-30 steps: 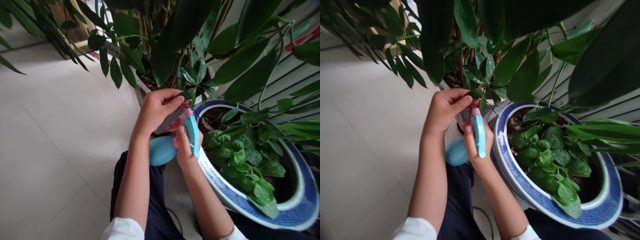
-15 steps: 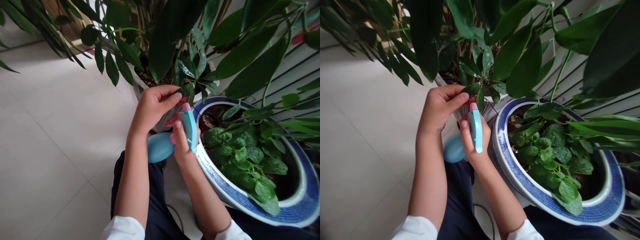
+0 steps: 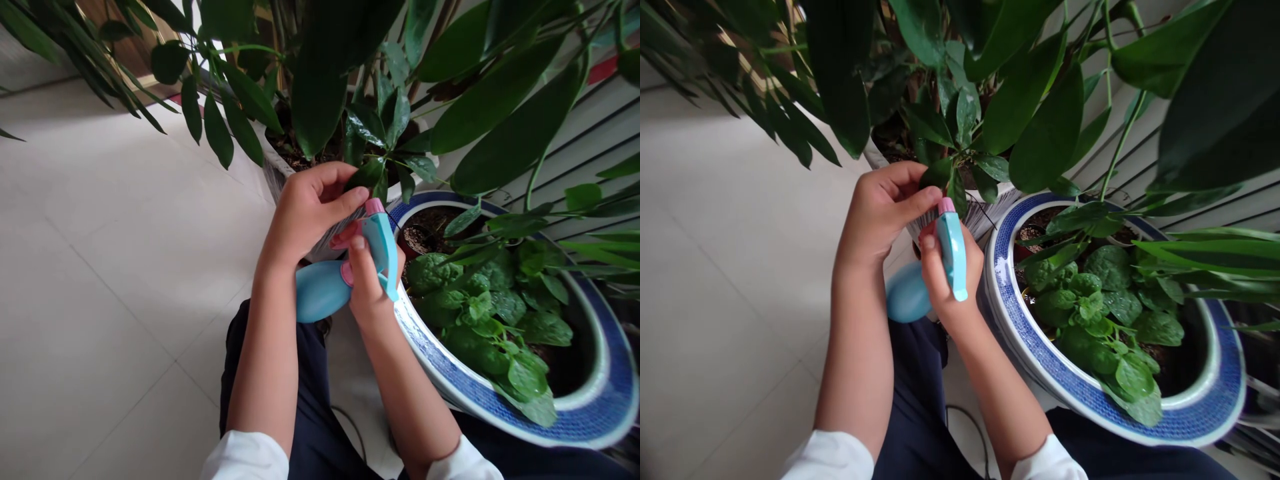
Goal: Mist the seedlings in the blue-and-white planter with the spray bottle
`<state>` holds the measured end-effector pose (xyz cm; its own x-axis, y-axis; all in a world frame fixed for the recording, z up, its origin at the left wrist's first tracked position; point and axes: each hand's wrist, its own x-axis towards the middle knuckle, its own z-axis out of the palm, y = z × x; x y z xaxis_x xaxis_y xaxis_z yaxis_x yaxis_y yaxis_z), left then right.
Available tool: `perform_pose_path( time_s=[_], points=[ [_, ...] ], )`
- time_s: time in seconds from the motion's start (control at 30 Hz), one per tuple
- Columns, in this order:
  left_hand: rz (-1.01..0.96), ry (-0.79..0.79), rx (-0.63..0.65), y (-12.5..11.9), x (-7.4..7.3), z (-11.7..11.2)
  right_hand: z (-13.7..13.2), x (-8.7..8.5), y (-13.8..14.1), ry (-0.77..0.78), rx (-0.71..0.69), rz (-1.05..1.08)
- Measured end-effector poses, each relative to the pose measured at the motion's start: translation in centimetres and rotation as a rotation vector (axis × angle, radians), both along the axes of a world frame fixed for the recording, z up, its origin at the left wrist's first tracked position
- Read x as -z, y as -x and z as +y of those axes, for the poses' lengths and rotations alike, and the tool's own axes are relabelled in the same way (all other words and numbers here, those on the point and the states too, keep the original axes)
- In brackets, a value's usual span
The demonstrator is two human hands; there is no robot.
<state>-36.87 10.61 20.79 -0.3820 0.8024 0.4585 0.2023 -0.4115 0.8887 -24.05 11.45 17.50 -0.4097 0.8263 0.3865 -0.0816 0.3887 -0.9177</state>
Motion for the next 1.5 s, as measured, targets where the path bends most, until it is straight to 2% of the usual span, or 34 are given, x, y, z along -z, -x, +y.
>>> perform_pose_path(
  time_s=[0.3, 0.5, 0.7, 0.87, 1.13, 1.27, 1.5],
  points=[
    [-0.064, -0.057, -0.074, -0.4, 0.5, 0.7, -0.5, -0.2, -0.7, -0.082, -0.006, 0.034],
    [-0.098, -0.092, -0.018, -0.1, 0.7, 0.7, -0.8, -0.8, -0.7, -0.084, -0.03, 0.012],
    [-0.064, -0.016, -0.012, -0.2, 0.3, 0.4, -0.6, -0.6, -0.7, -0.074, -0.014, -0.011],
    [-0.032, -0.006, 0.022, -0.3, 0.3, 0.5, -0.5, -0.4, -0.6, -0.09, 0.022, -0.037],
    [-0.028, 0.014, 0.089, -0.1, 0.2, 0.1, -0.4, 0.1, -0.4, -0.009, 0.03, -0.022],
    [-0.045, -0.001, 0.122, -0.1, 0.1, 0.1, -0.3, 0.4, -0.3, -0.025, 0.057, -0.023],
    [-0.062, 0.063, 0.073, -0.2, -0.1, -0.2, 0.2, 0.6, -0.2, -0.073, 0.058, 0.013]
  ],
)
